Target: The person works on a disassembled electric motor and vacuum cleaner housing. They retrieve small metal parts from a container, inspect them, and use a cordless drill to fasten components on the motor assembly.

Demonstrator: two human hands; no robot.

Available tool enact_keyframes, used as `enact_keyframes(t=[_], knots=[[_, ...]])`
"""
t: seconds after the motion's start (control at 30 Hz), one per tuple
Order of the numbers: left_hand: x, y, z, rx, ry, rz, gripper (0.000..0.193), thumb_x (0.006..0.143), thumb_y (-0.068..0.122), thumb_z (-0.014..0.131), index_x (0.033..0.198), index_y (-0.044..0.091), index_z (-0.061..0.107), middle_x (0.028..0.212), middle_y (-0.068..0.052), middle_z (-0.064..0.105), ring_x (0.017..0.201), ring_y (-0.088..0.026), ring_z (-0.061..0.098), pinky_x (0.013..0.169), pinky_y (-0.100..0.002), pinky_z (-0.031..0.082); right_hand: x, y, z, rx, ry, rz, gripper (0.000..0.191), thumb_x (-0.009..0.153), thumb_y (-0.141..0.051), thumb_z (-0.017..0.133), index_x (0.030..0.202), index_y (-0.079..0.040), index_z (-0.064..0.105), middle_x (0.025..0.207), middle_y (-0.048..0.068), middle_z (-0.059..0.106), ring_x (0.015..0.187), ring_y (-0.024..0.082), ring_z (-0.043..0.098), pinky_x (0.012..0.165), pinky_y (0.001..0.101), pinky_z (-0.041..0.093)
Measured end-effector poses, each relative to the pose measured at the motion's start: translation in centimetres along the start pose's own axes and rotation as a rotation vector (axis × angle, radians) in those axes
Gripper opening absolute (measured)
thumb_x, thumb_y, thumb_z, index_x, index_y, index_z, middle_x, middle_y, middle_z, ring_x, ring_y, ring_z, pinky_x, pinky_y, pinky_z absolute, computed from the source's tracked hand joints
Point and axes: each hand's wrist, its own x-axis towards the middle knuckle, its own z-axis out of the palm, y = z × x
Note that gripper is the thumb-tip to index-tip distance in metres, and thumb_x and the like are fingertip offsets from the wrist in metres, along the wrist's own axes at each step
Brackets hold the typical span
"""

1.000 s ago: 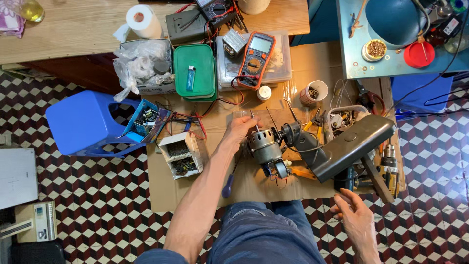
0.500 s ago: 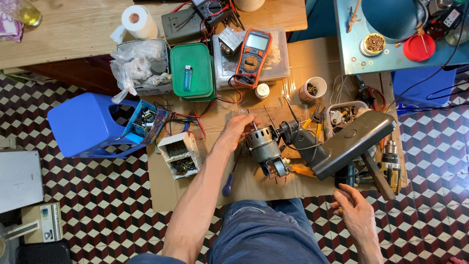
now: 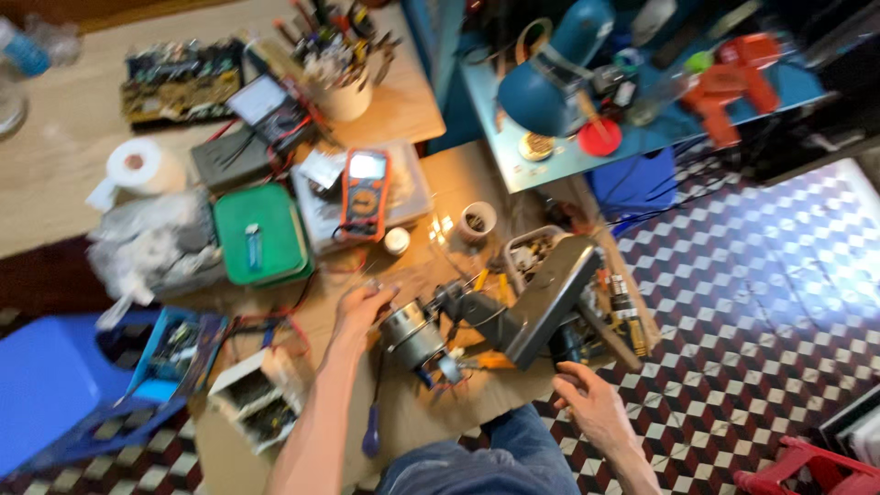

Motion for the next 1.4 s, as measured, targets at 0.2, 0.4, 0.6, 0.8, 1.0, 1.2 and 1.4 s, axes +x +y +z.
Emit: enact_keyframes(t=[0.2, 0.4, 0.6, 0.8, 1.0, 1.2, 1.4], knots=[[-0.3, -0.6, -0.8, -0.033, -0.073, -0.046, 0.033, 0.095, 0.031, 0.069, 0.102, 0.001, 0.081, 0.088, -0.006, 0.077, 0.077, -0.012, 0.066, 0.073, -0.024, 0.050, 3.2, -5.7, -5.0, -0.015, 0.095, -0.146, 0.048, 0.090, -0.027, 0.067, 0.131, -0.002, 0.064, 0.096, 0.006, 0.078, 0.075, 0.014, 0.070, 0.066, 0.0264, 0.056], [0.4, -1.8, -1.2, -0.062, 0.000, -0.083, 0.037, 0.095, 0.032, 0.074, 0.100, -0.005, 0.079, 0.086, -0.011, 0.076, 0.076, -0.017, 0.067, 0.072, -0.029, 0.050, 9.7, -16.3, -11.7, 0.085, 0.207, -0.414, 0.039, 0.095, -0.027, 0.064, 0.123, 0.000, 0.070, 0.091, 0.012, 0.076, 0.075, 0.013, 0.069, 0.066, 0.0269, 0.055], [0.7, -0.2, -1.5, -0.008, 0.173, -0.129, 0.037, 0.093, 0.032, 0.072, 0.104, -0.003, 0.078, 0.091, -0.009, 0.078, 0.083, -0.014, 0.069, 0.078, -0.028, 0.052, 19.6, -30.1, -17.9, 0.003, 0.386, -0.819, 0.033, 0.096, -0.026, 0.064, 0.116, 0.000, 0.072, 0.094, 0.011, 0.077, 0.084, 0.016, 0.072, 0.078, 0.0307, 0.056], [-1.5, 1.5, -3.6, -0.019, 0.536, -0.110, 0.039, 0.093, 0.031, 0.071, 0.115, -0.002, 0.072, 0.102, -0.010, 0.075, 0.093, -0.016, 0.068, 0.084, -0.029, 0.051, 33.7, -42.5, -17.9, -0.599, 0.506, -0.950, 0.040, 0.086, -0.033, 0.073, 0.109, 0.000, 0.073, 0.112, 0.024, 0.071, 0.103, 0.042, 0.067, 0.087, 0.0525, 0.053], [-7.8, -0.6, -3.6, -0.188, 0.786, -0.108, 0.045, 0.093, 0.029, 0.071, 0.125, -0.001, 0.066, 0.113, -0.011, 0.072, 0.103, -0.017, 0.066, 0.091, -0.030, 0.050, 43.9, -45.4, -15.4, -1.000, 0.304, -0.625, 0.051, 0.084, -0.041, 0.076, 0.115, 0.000, 0.071, 0.120, 0.025, 0.069, 0.113, 0.043, 0.066, 0.094, 0.0510, 0.054], [-16.5, 0.0, 0.2, -0.328, 0.914, -0.070, 0.052, 0.093, 0.028, 0.070, 0.136, 0.000, 0.060, 0.124, -0.012, 0.069, 0.113, -0.018, 0.064, 0.097, -0.031, 0.049, 47.6, -45.5, -15.9, -1.160, 0.149, -0.498, 0.064, 0.087, -0.046, 0.073, 0.126, 0.004, 0.068, 0.130, 0.031, 0.064, 0.120, 0.047, 0.063, 0.101, 0.0508, 0.051], [-20.8, 1.3, 4.2, -0.401, 0.829, -0.056, 0.056, 0.094, 0.029, 0.067, 0.142, 0.001, 0.054, 0.130, -0.011, 0.068, 0.116, -0.018, 0.064, 0.098, -0.030, 0.049, 45.2, -41.2, -6.5, -1.245, 0.132, -0.644, 0.061, 0.091, -0.046, 0.071, 0.123, 0.005, 0.070, 0.127, 0.029, 0.065, 0.116, 0.044, 0.063, 0.097, 0.0499, 0.052]])
